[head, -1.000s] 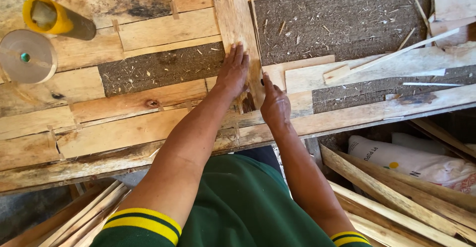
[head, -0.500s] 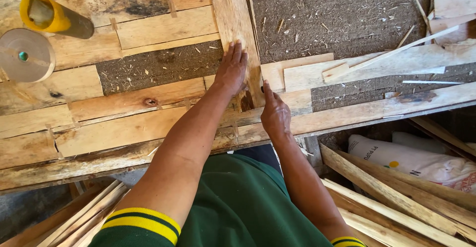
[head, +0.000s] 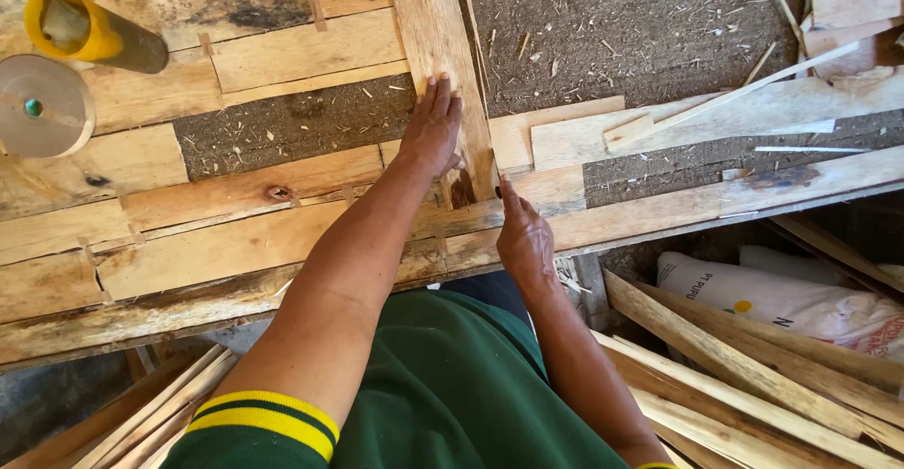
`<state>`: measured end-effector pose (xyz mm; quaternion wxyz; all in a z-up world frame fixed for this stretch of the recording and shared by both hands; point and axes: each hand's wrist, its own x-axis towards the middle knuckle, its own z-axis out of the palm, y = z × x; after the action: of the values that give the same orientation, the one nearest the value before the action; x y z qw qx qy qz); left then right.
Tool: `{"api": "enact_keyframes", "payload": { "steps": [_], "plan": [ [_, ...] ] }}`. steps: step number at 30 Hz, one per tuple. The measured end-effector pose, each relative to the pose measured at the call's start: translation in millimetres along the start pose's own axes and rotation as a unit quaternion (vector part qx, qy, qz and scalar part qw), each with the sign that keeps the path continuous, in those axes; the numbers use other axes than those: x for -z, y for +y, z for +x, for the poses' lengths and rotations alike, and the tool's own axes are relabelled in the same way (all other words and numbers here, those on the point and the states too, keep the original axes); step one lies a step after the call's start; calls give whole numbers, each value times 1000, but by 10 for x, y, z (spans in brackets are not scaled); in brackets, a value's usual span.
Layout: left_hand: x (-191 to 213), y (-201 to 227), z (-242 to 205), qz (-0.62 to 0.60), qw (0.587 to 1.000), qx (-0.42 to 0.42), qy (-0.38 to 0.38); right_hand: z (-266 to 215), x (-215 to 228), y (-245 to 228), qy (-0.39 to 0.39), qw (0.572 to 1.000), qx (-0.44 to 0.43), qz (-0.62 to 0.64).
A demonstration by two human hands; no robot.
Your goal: Cutting and fitting thin wood strips to assemble a decorative wood panel on a workbench.
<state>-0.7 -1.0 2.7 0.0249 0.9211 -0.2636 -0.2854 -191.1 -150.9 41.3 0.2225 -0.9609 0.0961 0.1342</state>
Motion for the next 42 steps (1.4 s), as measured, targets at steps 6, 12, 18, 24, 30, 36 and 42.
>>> {"api": "enact_keyframes", "payload": {
  "steps": [6, 12, 18, 24, 30, 36, 42],
  "plan": [
    [-12, -9, -1, -11, 1000, 1, 4, -313, 42, 40, -14, 1000, -23, 11],
    [-5, 5, -21, -17, 1000, 2, 10, -590, 74, 193, 45, 996, -7, 78],
    [-74, 0, 36, -22, 1000, 9, 20, 457, 135, 260, 116, 977, -16, 177],
    [166, 63, -117, -46, 999, 16, 21, 1905, -35, 65, 207, 963, -9, 174],
    [157, 54, -166, -87, 995, 9, 52, 2322, -68, -101, 146, 979, -47, 132],
    [35, 17, -130, -102, 991, -1, 85, 2454, -177, -58, 87, 993, -80, 8],
    [71, 25, -139, -107, 992, 0, 62, 2027, 222, 349, 131, 972, -100, 170]
  ]
}}
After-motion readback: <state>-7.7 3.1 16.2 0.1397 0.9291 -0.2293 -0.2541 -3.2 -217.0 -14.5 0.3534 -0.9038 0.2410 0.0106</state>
